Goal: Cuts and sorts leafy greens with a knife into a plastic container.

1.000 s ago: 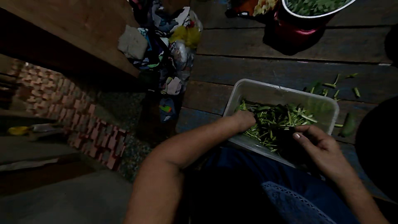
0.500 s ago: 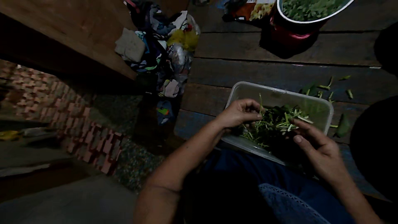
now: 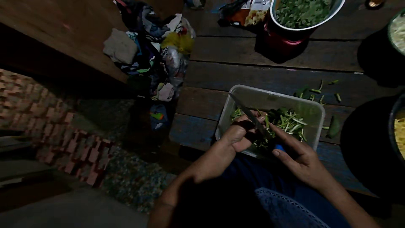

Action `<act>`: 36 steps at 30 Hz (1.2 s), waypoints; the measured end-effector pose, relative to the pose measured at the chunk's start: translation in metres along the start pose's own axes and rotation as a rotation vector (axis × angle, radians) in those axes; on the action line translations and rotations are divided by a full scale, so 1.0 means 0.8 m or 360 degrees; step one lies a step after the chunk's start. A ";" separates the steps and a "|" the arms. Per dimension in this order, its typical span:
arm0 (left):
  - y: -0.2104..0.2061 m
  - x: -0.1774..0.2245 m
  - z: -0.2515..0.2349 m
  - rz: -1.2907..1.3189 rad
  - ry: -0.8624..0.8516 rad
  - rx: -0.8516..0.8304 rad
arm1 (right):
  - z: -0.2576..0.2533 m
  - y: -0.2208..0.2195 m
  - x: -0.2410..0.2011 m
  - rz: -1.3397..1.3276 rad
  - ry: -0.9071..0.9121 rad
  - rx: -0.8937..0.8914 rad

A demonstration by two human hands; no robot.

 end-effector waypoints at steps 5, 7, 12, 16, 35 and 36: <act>0.003 -0.004 0.003 0.0070 0.0002 0.0052 | 0.002 0.001 -0.001 0.0022 -0.0019 0.0010; 0.004 -0.004 0.004 0.0044 0.0001 0.0051 | 0.004 0.002 -0.002 0.0029 -0.0020 0.0007; 0.006 -0.005 0.006 0.0072 0.0014 0.0070 | 0.004 0.000 -0.002 0.0001 -0.0017 -0.0003; 0.008 -0.007 0.004 0.0143 0.0026 0.0088 | 0.003 -0.001 -0.001 -0.0028 -0.0031 -0.0022; 0.001 -0.003 0.019 -0.0169 0.0075 0.0206 | -0.003 -0.003 0.006 0.0012 -0.0153 0.0001; 0.002 -0.002 0.020 -0.0198 0.0081 0.0210 | -0.003 -0.003 0.007 0.0003 -0.0150 0.0006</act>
Point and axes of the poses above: each hand's wrist, its own z-axis away from the middle knuckle, its own y-axis out of the back of the hand, x = y × z, the point moved 5 cm from there along -z, towards the middle knuckle, and after that the axes turned 11 degrees about y, right-handed, at the moved point
